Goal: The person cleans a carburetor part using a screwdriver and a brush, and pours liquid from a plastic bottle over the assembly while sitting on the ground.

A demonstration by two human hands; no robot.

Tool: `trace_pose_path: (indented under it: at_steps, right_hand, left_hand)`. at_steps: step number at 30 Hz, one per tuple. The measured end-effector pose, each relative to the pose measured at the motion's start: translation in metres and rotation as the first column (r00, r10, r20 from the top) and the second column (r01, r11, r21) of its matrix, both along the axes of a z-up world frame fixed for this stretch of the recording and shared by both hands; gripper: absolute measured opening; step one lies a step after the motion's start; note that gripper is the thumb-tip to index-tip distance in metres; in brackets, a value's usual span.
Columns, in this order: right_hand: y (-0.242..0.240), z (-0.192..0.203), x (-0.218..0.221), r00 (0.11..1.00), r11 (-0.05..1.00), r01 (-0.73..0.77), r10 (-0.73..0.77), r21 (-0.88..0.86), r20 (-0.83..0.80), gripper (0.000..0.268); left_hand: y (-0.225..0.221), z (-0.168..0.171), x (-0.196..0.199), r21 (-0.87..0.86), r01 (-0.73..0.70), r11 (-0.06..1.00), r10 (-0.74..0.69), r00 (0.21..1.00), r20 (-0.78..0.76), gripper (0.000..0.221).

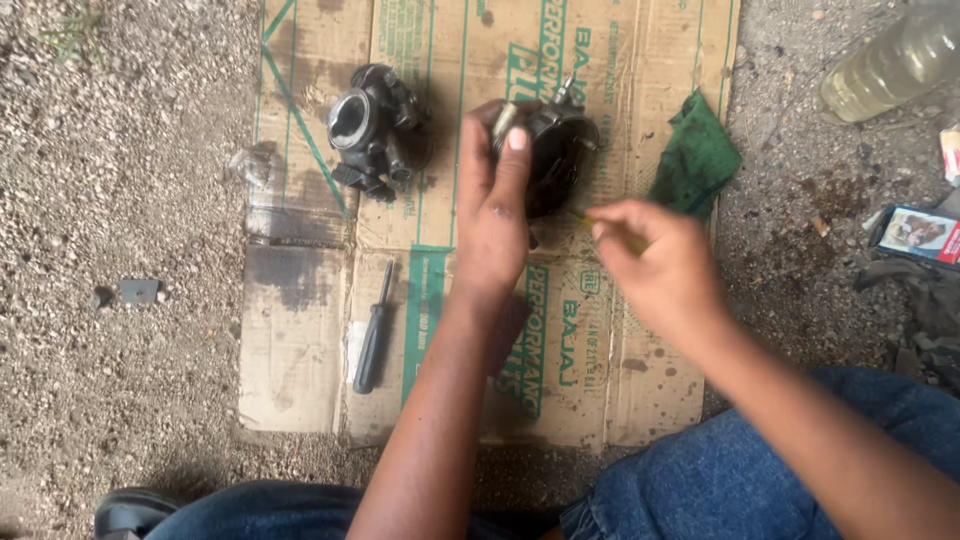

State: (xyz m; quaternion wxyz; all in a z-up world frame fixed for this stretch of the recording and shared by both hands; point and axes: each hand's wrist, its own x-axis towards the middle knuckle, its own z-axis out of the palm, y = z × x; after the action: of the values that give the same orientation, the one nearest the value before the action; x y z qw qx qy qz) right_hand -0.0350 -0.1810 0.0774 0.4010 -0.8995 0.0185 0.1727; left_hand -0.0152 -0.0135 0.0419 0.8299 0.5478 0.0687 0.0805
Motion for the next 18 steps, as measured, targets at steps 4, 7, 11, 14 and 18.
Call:
trace_pose_path:
  at_steps: [4, 7, 11, 14, 18]
  right_hand:
    - [-0.005, 0.004, 0.013, 0.999, 1.000, -0.001, 0.001, 0.004, 0.032, 0.015]
    - [-0.004, 0.009, 0.013, 1.000, 0.999, 0.019, -0.019, -0.030, 0.002, 0.016]
    - [-0.002, 0.008, 0.010, 0.998, 0.999, 0.019, -0.021, -0.026, -0.067, 0.017]
    - [-0.014, 0.007, 0.018, 0.995, 0.999, -0.028, 0.025, 0.024, 0.094, 0.015]
    - [-0.006, -0.002, 0.004, 0.993, 0.990, -0.118, 0.115, 0.082, 0.040, 0.015]
  left_hand:
    - [0.002, 0.000, 0.003, 0.115, 0.004, 0.993, 0.000, 0.999, -0.038, 0.026]
    - [0.002, 0.001, 0.003, 0.053, 0.010, 0.999, -0.008, 0.999, -0.047, 0.027]
    - [0.003, 0.000, 0.004, 0.085, 0.026, 0.996, -0.021, 0.998, -0.058, 0.028]
    - [0.002, -0.001, 0.002, 0.095, 0.008, 0.995, -0.004, 0.999, -0.041, 0.028]
    - [0.002, -0.004, 0.004, 0.017, 0.006, 1.000, -0.005, 1.000, -0.026, 0.028]
